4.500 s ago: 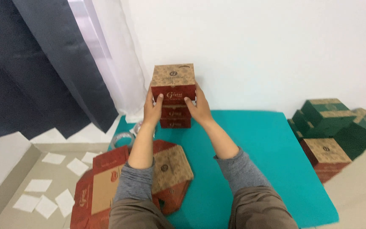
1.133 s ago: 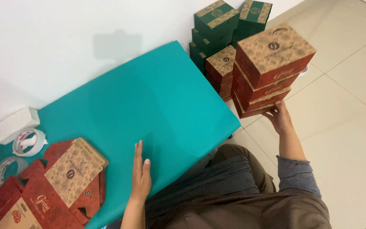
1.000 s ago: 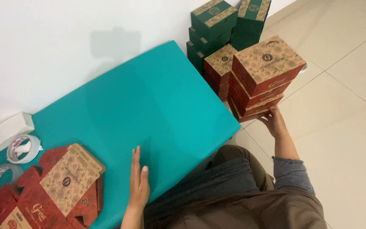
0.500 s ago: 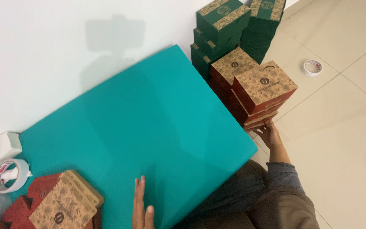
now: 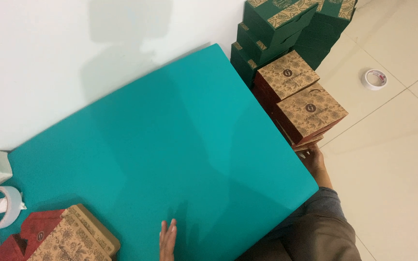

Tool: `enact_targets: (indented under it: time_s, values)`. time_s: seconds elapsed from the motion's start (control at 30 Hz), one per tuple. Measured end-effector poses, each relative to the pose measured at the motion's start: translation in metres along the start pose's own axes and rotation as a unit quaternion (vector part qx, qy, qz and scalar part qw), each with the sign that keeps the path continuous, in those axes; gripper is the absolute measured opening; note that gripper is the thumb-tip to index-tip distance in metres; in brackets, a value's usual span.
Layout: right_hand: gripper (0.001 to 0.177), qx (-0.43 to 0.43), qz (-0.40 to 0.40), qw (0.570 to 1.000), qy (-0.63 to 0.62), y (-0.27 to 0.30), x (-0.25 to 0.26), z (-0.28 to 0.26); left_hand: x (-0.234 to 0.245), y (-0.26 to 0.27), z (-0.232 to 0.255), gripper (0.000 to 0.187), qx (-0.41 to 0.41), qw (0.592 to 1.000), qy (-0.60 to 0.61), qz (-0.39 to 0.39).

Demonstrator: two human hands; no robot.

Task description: The person assembles a flat cardboard box by folding and creasing its panels into shape. They then place a white tissue paper inside the assembled box. The task is performed on a teal table with stacks of finished boxes nearby.

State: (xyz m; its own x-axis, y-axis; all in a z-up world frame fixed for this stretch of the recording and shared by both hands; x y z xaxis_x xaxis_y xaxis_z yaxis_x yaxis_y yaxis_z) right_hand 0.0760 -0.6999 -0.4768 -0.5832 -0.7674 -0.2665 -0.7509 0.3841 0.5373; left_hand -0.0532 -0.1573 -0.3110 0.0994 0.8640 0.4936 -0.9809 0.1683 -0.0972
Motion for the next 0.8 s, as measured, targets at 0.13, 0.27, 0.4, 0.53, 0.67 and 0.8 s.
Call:
enact_targets:
  time_s: [0.13, 0.27, 0.4, 0.53, 0.67, 0.8]
  values:
    - [0.059, -0.017, 0.009, 1.0, -0.021, -0.013, 0.011, 0.008, 0.004, -0.001, 0.017, 0.051, -0.002, 0.999, -0.024, 0.049]
    - [0.053, 0.002, 0.018, 0.999, 0.039, -0.011, 0.004, -0.004, 0.003, 0.004, -0.009, 0.055, 0.013, 0.999, -0.033, 0.021]
    - [0.056, 0.016, 0.048, 0.997, 0.066, -0.018, 0.008, -0.011, 0.006, 0.004, -0.017, 0.064, 0.027, 0.999, -0.036, -0.003]
    - [0.048, 0.026, 0.074, 0.994, 0.073, -0.036, 0.02, -0.003, 0.005, 0.004, -0.032, 0.056, 0.024, 0.999, -0.018, 0.022]
    - [0.044, 0.034, 0.088, 0.989, 0.111, -0.055, 0.032, 0.011, 0.002, 0.003, -0.039, 0.057, 0.022, 0.999, -0.04, 0.022]
    - [0.082, 0.073, 0.079, 0.986, 0.13, -0.045, 0.021, 0.001, 0.0, 0.002, -0.057, 0.046, 0.029, 0.999, -0.023, 0.031]
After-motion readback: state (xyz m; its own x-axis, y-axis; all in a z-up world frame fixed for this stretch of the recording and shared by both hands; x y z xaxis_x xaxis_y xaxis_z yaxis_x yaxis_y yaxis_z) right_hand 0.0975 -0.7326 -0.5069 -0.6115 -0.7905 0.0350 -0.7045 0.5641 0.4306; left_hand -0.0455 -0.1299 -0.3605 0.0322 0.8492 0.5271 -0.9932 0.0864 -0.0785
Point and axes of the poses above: each hand's wrist, its own y-axis away from the middle knuckle, its own x-axis out of the back of the hand, z = x × y, the point moved 9 cm from there along -y, towards the middle knuckle, and after that the axes turned 9 degrees about y, right-handed, at the moved point
